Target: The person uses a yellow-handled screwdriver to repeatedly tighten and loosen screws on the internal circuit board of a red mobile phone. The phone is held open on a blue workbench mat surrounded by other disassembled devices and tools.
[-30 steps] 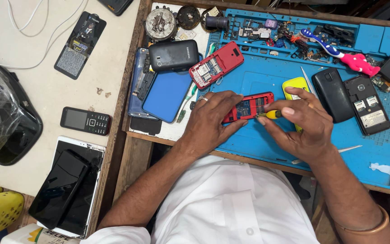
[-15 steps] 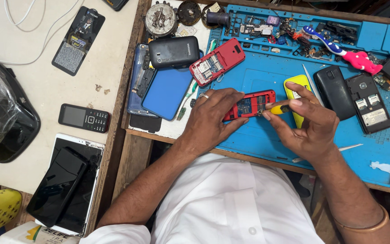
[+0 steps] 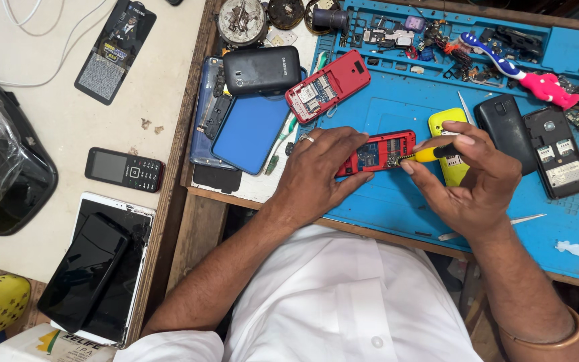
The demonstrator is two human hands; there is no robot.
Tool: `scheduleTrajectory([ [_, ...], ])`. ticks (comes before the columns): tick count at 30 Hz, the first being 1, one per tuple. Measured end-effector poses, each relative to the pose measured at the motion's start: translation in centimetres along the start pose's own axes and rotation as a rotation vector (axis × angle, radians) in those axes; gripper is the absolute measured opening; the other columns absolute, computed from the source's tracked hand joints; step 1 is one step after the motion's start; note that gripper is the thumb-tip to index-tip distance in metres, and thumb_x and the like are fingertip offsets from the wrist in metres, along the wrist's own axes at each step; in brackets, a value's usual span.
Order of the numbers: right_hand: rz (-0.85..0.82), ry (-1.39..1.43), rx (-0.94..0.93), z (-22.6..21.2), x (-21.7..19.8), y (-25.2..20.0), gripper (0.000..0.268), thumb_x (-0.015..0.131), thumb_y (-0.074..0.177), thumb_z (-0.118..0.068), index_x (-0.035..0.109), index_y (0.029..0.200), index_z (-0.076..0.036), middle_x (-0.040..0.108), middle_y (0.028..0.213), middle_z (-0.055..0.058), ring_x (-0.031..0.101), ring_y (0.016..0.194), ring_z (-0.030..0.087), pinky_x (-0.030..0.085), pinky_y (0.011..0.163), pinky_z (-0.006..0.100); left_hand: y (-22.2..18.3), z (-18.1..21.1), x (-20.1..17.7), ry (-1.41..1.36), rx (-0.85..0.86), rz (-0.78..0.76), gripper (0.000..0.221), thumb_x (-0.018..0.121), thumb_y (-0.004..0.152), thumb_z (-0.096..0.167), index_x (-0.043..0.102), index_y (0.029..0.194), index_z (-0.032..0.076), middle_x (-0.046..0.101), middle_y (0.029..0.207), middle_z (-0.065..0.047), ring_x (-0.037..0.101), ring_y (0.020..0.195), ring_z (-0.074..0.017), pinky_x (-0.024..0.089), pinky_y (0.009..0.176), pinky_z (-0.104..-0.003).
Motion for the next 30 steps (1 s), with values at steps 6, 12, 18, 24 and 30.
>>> scheduleTrajectory([
  [6, 0.073, 0.156, 0.192, 0.6, 0.0, -0.8, 0.067, 0.081, 0.086, 0.010, 0.038, 0.133, -0.010, 0.061, 0.127, 0.021, 0.070, 0.117, 0.039, 0.064, 0.099, 0.051, 0.0, 0.2, -0.2, -0.003, 0.006, 0.010, 0.056, 0.084, 0.086, 0.033, 0.065, 0.131, 0.006, 0.065, 0.127, -0.012, 0.062, 0.114, -0.0291, 0.051, 0.098, -0.044],
  [12, -0.061, 0.245, 0.067, 0.3, 0.0, -0.3, 0.064, 0.075, 0.099, 0.008, 0.035, 0.143, -0.017, 0.066, 0.115, 0.008, 0.077, 0.108, 0.026, 0.056, 0.112, 0.050, -0.2, 0.2, 0.0, -0.015, -0.007, 0.009, 0.055, 0.084, 0.087, 0.031, 0.065, 0.131, 0.006, 0.065, 0.128, -0.013, 0.063, 0.115, -0.0303, 0.050, 0.099, -0.044],
  [18, 0.029, -0.132, -0.059, -1.8, 0.2, 1.7, 0.070, 0.086, 0.082, -0.004, 0.039, 0.134, -0.014, 0.073, 0.098, 0.011, 0.076, 0.098, 0.027, 0.059, 0.100, 0.049, 0.4, 1.0, -0.9, -0.003, 0.010, 0.031, 0.054, 0.085, 0.085, 0.031, 0.066, 0.129, 0.007, 0.067, 0.129, -0.012, 0.063, 0.117, -0.0310, 0.050, 0.100, -0.044],
  [24, 0.040, -0.247, -0.165, -2.7, 1.1, 1.6, 0.071, 0.089, 0.082, -0.001, 0.040, 0.133, -0.013, 0.071, 0.090, 0.009, 0.073, 0.084, 0.026, 0.061, 0.092, 0.047, -0.2, 0.9, -0.7, -0.003, -0.020, 0.034, 0.055, 0.084, 0.084, 0.031, 0.067, 0.130, 0.006, 0.067, 0.127, -0.011, 0.063, 0.115, -0.0307, 0.049, 0.096, -0.043],
  [30, 0.069, -0.287, -0.076, -2.6, 1.0, 1.4, 0.072, 0.089, 0.077, -0.001, 0.042, 0.131, -0.010, 0.071, 0.095, 0.015, 0.075, 0.096, 0.033, 0.062, 0.085, 0.042, -0.3, 1.0, -0.9, -0.031, -0.010, 0.063, 0.054, 0.084, 0.084, 0.031, 0.067, 0.129, 0.006, 0.067, 0.128, -0.010, 0.063, 0.117, -0.0293, 0.049, 0.099, -0.042],
])
Point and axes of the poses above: each hand's wrist, its own y-axis towards the middle knuckle, its own x-axis out of the palm, z = x × y, the point moved 2 cm from there along y, towards the middle knuckle
